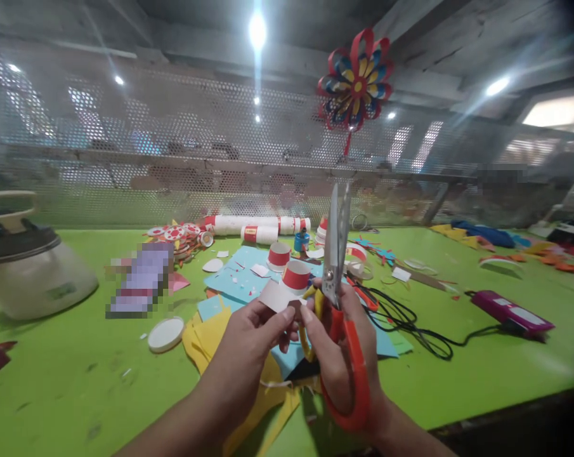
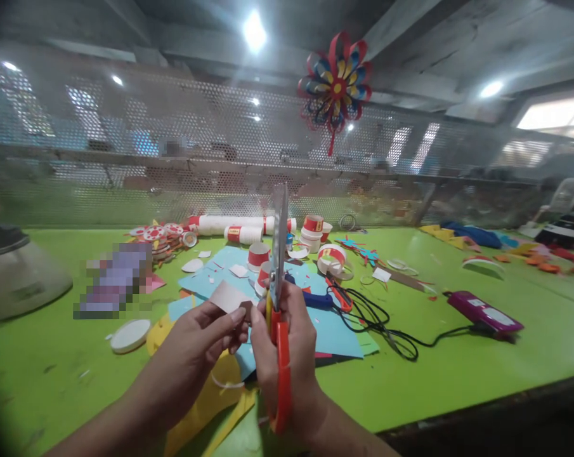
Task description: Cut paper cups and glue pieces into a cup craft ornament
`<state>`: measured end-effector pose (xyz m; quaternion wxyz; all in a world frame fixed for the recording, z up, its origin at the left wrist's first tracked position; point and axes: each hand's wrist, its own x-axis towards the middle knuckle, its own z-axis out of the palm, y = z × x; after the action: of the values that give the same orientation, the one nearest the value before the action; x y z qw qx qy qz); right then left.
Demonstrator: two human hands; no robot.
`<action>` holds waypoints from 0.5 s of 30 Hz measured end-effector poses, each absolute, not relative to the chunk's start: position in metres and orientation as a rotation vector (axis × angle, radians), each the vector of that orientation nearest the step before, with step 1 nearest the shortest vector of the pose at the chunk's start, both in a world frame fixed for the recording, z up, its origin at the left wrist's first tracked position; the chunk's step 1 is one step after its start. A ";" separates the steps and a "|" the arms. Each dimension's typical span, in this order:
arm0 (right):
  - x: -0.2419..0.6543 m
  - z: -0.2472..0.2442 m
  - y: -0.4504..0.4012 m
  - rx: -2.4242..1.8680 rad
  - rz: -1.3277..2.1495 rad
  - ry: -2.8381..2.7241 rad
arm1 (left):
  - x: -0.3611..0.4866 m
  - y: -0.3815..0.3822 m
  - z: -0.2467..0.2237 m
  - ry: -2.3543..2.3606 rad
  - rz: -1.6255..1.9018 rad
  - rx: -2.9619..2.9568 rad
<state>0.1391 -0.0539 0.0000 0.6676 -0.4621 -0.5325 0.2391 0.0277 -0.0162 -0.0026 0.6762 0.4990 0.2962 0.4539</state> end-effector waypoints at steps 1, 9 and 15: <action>0.138 0.000 -0.053 -1.039 0.547 -1.191 | 0.028 -0.016 -0.003 0.672 1.029 1.139; 0.155 0.004 -0.073 -1.198 0.730 -1.293 | 0.017 -0.012 0.006 0.706 1.100 1.165; 0.189 -0.001 -0.098 -1.363 0.971 -1.579 | 0.006 -0.005 0.010 0.693 1.200 1.158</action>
<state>0.1895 -0.0984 -0.0011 0.4082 -0.5407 -0.6265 0.3854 0.0059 -0.0046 0.0099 0.6193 0.5037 0.3013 0.5215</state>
